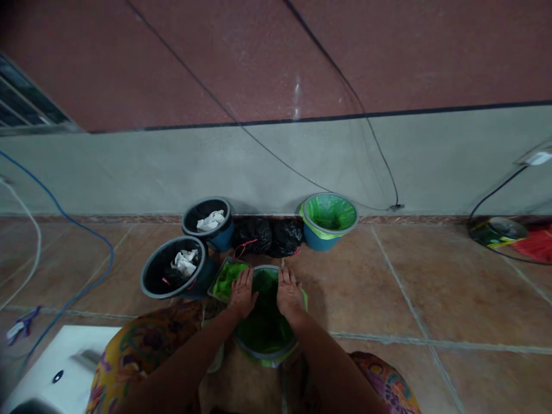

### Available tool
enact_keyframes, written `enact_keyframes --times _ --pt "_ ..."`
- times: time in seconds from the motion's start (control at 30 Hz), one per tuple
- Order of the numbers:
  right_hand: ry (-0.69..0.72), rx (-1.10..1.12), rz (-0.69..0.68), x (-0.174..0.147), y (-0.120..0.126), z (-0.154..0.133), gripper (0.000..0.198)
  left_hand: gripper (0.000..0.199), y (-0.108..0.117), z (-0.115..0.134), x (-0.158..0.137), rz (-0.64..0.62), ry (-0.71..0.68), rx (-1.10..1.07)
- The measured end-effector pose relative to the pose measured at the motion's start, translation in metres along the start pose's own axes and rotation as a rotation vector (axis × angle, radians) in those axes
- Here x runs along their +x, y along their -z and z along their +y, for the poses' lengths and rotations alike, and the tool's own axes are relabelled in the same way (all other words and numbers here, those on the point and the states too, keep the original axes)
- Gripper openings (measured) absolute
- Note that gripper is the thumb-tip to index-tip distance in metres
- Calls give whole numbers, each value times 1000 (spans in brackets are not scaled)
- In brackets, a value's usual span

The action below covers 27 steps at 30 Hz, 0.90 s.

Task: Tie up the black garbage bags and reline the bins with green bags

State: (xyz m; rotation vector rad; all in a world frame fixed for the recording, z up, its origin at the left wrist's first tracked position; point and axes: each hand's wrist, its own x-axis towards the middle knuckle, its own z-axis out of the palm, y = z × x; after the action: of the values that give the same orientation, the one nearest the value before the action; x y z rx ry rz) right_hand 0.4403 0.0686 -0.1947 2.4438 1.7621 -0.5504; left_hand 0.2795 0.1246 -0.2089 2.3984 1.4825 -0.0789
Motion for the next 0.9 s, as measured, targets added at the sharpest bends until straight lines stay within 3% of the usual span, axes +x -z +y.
enact_keyframes --times 0.2,0.37,0.47,0.7,0.9 --pt "-37 66 5 -3 1 -3 73 74 4 -5 -6 49 14 -86" --pt "-215 118 45 -30 5 -3 69 69 -14 -14 -45 345 166 -237" --pt "-320 120 73 -55 -6 7 69 71 -34 -11 -77 451 278 -290" --pt "-324 114 103 -101 -57 24 72 72 -71 13 -111 520 395 -217" --pt "-268 137 203 -101 -67 27 73 70 -70 17 -108 530 375 -206"
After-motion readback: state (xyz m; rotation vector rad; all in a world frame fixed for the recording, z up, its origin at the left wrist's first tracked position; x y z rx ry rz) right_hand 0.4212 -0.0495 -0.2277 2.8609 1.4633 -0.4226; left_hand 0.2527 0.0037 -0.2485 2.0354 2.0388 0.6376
